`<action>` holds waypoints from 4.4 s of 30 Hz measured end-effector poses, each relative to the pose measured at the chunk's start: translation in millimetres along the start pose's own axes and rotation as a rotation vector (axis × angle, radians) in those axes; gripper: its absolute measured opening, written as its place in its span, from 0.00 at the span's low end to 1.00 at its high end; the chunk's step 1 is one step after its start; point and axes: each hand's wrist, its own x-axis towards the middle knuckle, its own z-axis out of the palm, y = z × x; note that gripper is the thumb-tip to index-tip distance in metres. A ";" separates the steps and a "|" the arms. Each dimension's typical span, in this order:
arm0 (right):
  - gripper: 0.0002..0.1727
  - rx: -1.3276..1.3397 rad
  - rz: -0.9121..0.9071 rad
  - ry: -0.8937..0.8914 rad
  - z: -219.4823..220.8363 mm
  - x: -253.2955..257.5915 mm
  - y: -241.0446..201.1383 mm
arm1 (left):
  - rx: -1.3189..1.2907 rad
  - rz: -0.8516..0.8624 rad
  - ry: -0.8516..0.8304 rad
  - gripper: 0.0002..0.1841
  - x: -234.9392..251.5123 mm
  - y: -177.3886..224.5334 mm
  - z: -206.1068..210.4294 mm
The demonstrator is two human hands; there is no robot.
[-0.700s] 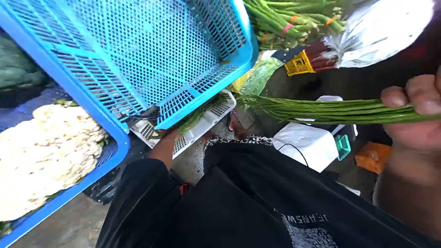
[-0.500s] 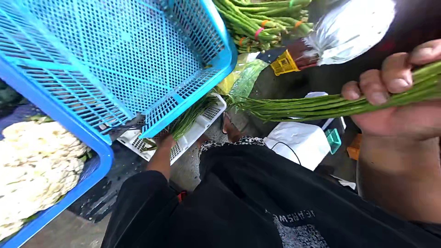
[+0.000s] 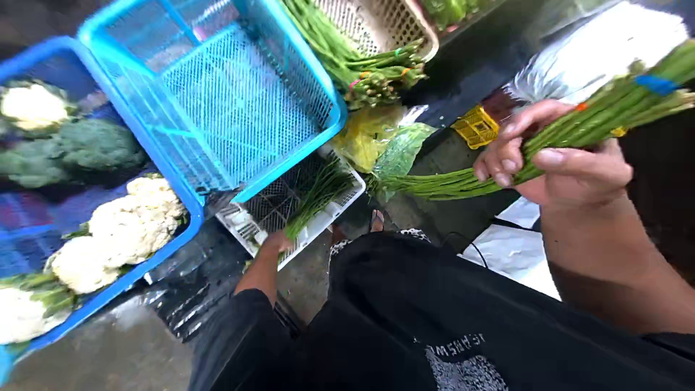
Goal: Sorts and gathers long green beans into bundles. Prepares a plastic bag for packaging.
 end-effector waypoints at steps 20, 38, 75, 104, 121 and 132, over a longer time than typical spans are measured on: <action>0.22 -0.394 0.124 -0.128 -91.0 -120.7 72.1 | -0.608 0.151 0.088 0.24 -227.7 124.5 -38.7; 0.26 -0.447 -0.169 -0.022 28.3 -46.2 25.1 | -1.234 1.081 0.118 0.33 -441.1 202.6 -47.6; 0.26 0.028 -0.155 0.047 108.6 -22.2 -0.2 | -1.220 1.887 0.984 0.27 -441.8 203.2 -100.3; 0.21 0.142 -0.169 -0.167 39.4 -5.2 -35.8 | -1.045 1.647 1.126 0.09 -465.7 250.9 -78.7; 0.20 0.151 -0.256 -0.021 63.4 -31.2 -31.8 | -0.952 1.788 0.803 0.16 -456.4 233.6 -89.3; 0.14 0.317 -0.131 0.185 35.3 -58.9 -34.2 | -0.877 1.590 0.694 0.12 -451.7 301.5 -77.1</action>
